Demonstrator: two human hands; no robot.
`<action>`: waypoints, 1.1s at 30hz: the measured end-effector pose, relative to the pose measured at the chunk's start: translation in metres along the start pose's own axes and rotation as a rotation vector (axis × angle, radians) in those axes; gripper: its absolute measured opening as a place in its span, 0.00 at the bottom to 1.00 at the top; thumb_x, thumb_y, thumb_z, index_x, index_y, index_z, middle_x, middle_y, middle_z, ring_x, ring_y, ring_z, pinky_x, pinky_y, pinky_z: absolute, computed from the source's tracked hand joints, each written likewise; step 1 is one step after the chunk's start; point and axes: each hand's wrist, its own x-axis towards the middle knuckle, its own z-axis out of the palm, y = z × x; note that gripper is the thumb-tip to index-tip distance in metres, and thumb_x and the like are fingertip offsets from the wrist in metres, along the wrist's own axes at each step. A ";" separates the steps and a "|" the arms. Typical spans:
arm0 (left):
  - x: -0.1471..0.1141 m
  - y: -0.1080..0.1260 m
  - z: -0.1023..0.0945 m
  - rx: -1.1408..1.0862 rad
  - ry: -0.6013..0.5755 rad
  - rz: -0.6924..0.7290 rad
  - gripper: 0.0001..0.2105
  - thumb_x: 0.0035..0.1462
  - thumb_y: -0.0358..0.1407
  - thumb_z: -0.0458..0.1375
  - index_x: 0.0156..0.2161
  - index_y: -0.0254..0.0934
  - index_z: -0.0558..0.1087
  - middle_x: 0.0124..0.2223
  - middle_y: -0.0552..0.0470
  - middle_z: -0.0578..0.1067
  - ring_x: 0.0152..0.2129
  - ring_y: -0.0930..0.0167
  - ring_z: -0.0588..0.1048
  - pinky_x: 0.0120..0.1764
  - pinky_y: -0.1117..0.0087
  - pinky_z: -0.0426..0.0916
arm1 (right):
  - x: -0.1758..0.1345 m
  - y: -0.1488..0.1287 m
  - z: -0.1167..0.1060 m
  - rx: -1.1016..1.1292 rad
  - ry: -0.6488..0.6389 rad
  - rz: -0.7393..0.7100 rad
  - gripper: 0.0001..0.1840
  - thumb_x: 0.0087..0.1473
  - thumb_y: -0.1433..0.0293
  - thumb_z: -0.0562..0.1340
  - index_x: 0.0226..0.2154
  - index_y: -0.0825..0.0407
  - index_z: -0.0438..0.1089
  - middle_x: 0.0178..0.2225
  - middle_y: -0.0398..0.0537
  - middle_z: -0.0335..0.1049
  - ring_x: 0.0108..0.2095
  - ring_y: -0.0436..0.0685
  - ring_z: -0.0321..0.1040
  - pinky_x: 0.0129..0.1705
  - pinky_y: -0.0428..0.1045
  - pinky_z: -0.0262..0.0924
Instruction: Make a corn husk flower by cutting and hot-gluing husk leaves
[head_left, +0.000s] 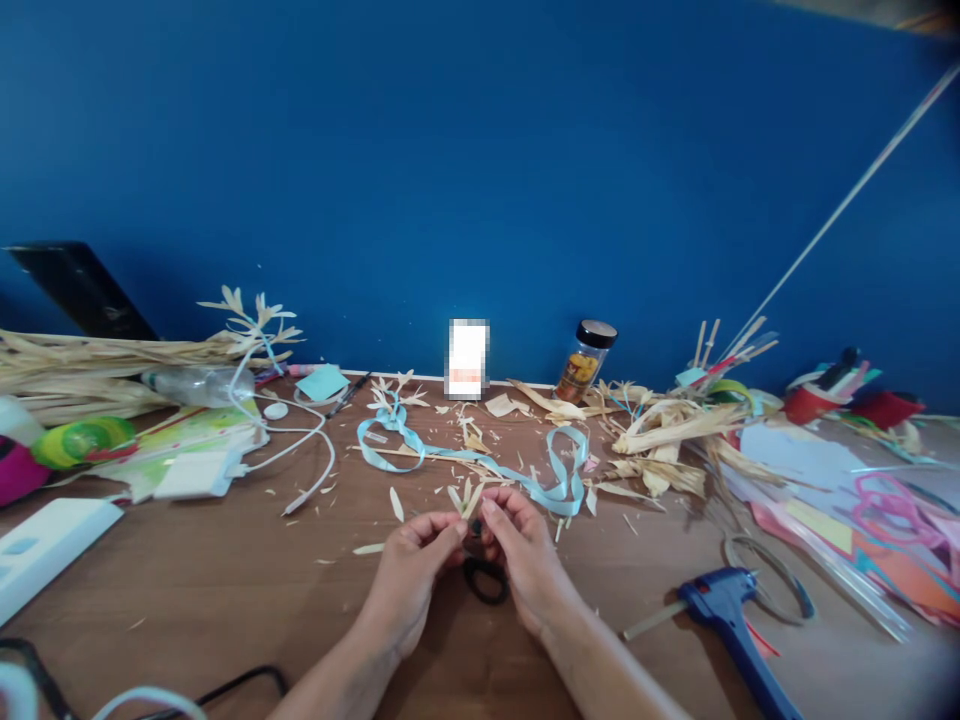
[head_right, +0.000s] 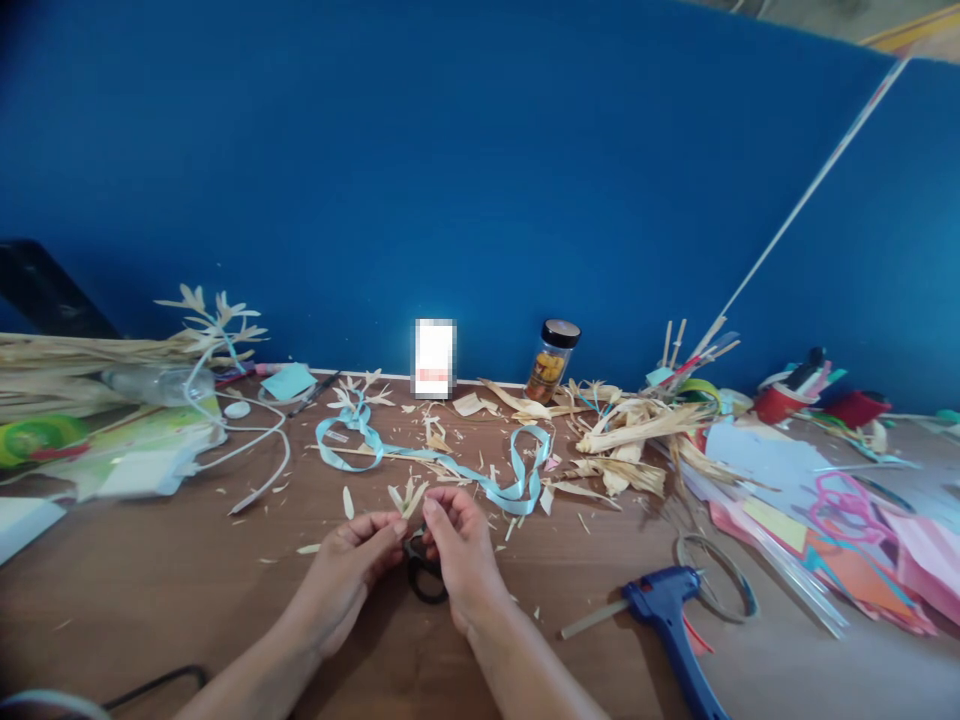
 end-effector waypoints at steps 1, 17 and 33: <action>0.000 0.001 0.000 -0.025 0.013 -0.004 0.05 0.43 0.33 0.64 0.27 0.33 0.75 0.25 0.54 0.75 0.22 0.77 0.71 0.29 0.78 0.66 | 0.000 -0.001 0.000 0.001 0.012 0.001 0.08 0.50 0.65 0.61 0.31 0.52 0.64 0.22 0.38 0.60 0.20 0.45 0.55 0.22 0.41 0.50; 0.006 0.003 -0.005 0.131 0.159 0.076 0.16 0.40 0.36 0.65 0.37 0.34 0.72 0.25 0.56 0.75 0.18 0.79 0.68 0.22 0.80 0.63 | 0.003 -0.005 -0.004 0.085 0.047 -0.043 0.03 0.44 0.73 0.55 0.22 0.52 0.62 0.17 0.38 0.59 0.19 0.46 0.53 0.20 0.42 0.47; 0.004 0.008 -0.018 0.787 0.225 0.324 0.16 0.43 0.39 0.59 0.38 0.33 0.71 0.20 0.54 0.75 0.16 0.70 0.71 0.22 0.73 0.62 | -0.002 -0.013 -0.005 0.028 0.057 -0.198 0.18 0.53 0.57 0.54 0.21 0.51 0.61 0.19 0.38 0.57 0.19 0.47 0.53 0.20 0.43 0.48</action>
